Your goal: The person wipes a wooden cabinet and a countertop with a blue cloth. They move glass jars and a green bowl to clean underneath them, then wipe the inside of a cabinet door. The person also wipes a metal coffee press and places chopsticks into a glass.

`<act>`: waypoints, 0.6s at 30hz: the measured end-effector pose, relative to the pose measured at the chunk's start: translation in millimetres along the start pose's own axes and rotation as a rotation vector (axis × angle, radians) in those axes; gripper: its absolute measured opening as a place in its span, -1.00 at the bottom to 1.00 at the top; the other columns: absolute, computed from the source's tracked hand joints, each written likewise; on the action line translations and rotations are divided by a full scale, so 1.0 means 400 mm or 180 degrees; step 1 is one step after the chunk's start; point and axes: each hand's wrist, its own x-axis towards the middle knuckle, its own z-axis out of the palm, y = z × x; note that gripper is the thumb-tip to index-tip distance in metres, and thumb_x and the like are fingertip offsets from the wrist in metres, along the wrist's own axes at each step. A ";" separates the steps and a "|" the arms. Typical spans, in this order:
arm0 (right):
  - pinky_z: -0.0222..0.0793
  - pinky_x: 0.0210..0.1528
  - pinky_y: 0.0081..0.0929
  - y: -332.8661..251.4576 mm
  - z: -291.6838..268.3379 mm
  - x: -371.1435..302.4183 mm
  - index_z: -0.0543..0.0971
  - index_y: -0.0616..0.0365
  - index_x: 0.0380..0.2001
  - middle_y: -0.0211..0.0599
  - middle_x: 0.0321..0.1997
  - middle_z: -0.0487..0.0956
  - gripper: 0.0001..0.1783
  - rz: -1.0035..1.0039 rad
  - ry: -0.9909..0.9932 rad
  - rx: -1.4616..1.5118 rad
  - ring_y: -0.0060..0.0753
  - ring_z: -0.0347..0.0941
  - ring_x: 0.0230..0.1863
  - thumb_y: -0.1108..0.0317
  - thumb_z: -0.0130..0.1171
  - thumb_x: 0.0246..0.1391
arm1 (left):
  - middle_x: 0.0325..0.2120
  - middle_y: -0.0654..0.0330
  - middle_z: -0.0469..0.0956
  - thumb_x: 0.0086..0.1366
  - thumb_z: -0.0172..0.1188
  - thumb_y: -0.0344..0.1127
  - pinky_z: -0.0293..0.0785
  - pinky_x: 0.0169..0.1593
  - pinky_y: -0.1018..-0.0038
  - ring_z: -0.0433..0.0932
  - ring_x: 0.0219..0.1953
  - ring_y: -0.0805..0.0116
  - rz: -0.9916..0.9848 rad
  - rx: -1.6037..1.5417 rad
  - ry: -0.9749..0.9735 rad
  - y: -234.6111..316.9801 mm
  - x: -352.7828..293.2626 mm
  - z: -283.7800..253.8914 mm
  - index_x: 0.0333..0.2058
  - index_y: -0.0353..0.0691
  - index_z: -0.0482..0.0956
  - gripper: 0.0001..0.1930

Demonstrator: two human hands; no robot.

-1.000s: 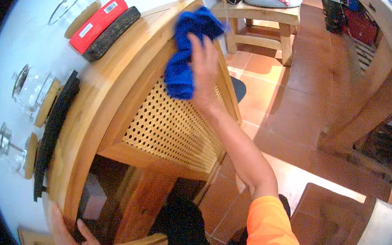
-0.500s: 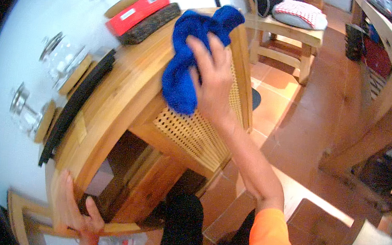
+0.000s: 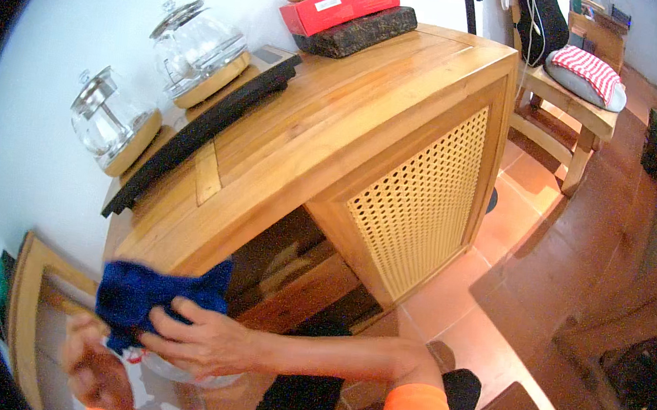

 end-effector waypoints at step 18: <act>0.47 -0.04 -0.18 0.554 -0.746 0.027 0.70 -0.11 -0.28 -0.27 -0.19 0.65 -0.67 0.2474 -0.0264 -0.3441 -0.01 0.52 -0.19 0.34 0.05 -0.14 | 0.06 -0.05 0.50 -0.12 0.41 -0.36 0.31 0.20 0.06 0.45 0.13 -0.11 -0.0569 -0.0201 -0.2354 -0.139 0.215 0.026 -0.05 -0.29 0.58 -0.45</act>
